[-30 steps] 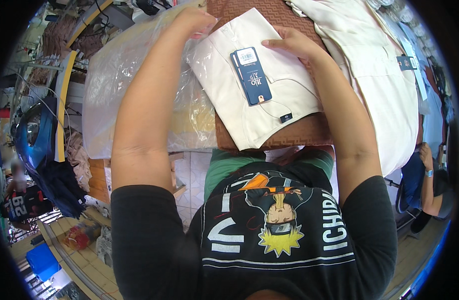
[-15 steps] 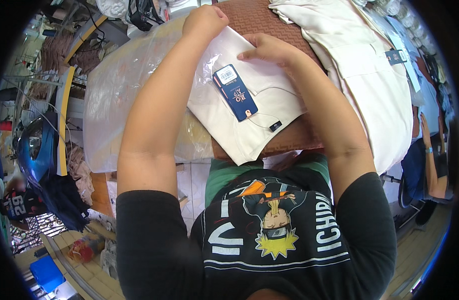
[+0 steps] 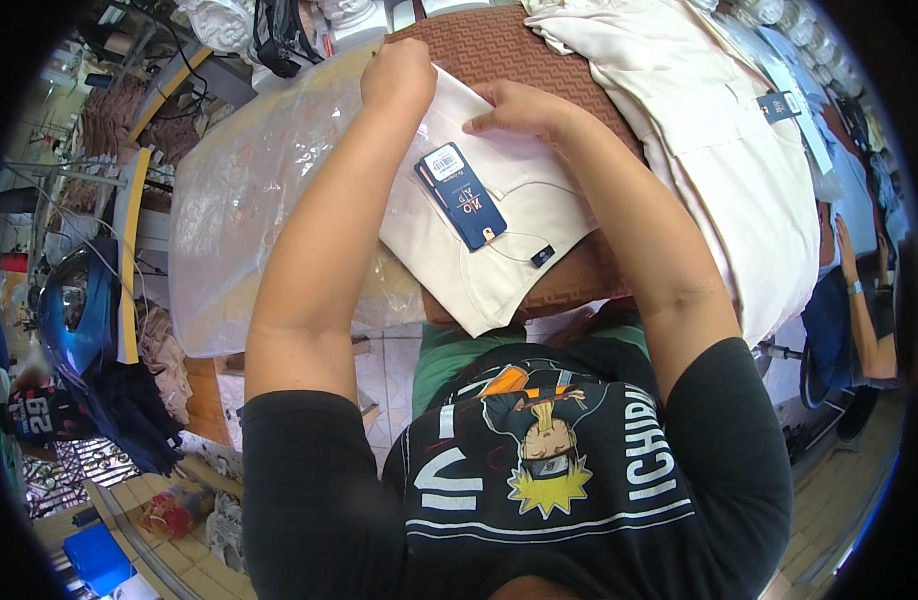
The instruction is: The person packages a folded shirt by placing a plastic bag over it, smoothing the bag, and securing the opening with adhesive tape.
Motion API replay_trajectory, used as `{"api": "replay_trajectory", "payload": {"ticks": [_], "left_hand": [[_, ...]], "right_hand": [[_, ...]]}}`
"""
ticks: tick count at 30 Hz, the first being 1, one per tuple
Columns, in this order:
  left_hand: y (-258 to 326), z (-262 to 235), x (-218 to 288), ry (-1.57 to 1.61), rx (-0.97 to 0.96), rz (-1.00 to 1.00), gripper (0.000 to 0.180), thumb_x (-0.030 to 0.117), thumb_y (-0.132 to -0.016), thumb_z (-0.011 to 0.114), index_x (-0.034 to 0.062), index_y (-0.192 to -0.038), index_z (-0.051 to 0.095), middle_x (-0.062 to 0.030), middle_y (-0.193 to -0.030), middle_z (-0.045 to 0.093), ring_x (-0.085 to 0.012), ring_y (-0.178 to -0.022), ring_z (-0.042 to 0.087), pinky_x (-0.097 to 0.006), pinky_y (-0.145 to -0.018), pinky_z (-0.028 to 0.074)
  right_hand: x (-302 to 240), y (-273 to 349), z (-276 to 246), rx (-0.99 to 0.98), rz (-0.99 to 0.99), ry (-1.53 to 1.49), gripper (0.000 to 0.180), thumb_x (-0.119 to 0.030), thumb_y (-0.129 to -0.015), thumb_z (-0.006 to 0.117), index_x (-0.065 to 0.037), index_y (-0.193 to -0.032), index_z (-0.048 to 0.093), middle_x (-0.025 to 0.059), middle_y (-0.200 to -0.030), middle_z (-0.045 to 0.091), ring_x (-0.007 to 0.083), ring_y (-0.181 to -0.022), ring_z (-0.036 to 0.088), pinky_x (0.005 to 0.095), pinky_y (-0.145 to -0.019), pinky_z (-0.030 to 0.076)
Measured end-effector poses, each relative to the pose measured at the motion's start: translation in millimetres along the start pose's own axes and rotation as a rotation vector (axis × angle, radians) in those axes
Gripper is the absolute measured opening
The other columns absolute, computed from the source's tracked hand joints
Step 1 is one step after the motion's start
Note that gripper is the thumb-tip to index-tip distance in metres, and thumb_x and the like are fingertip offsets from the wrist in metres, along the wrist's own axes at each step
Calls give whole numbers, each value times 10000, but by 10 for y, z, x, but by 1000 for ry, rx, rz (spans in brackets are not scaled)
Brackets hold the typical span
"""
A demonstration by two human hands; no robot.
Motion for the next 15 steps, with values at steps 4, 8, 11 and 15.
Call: {"api": "replay_trajectory", "payload": {"ticks": [4, 8, 11, 15], "left_hand": [[10, -94, 68, 5, -82, -69, 167, 206, -816, 596, 132, -917, 707, -121, -946, 681, -315, -906, 645, -405, -789, 516], [13, -83, 274, 52, -51, 29, 156, 218, -823, 590, 125, -880, 702, -134, -923, 670, -316, -886, 640, -420, -769, 509], [153, 29, 221, 169, 54, 258, 194, 265, -814, 622, 87, -855, 688, -149, -877, 648, -333, -844, 616, -442, -738, 475], [437, -46, 446, 69, 44, 337, 142, 221, -806, 659, 91, -851, 693, -100, -900, 651, -303, -839, 617, -403, -724, 488]], "right_hand": [[-10, -10, -1, -8, -27, 26, 424, -166, -733, 692, -63, -1139, 622, 111, -984, 672, 203, -888, 632, 328, -820, 477], [-103, -31, 4, -40, -69, 142, 404, -147, -754, 685, -32, -1134, 611, 82, -998, 664, 165, -893, 614, 319, -843, 468], [-144, -183, 99, -16, -17, 419, 504, -240, -710, 714, -41, -1158, 601, 147, -1073, 650, 253, -954, 629, 362, -876, 472], [151, -347, 85, 15, -25, 271, 560, -295, -670, 748, -117, -1182, 607, 175, -1080, 644, 304, -1017, 605, 377, -880, 464]]}}
Point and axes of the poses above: each hand's wrist, its own y-axis away from the middle knuckle, its own z-axis out of the palm, x = y × z, the point moved 10 cm from there along -y, towards the middle knuckle
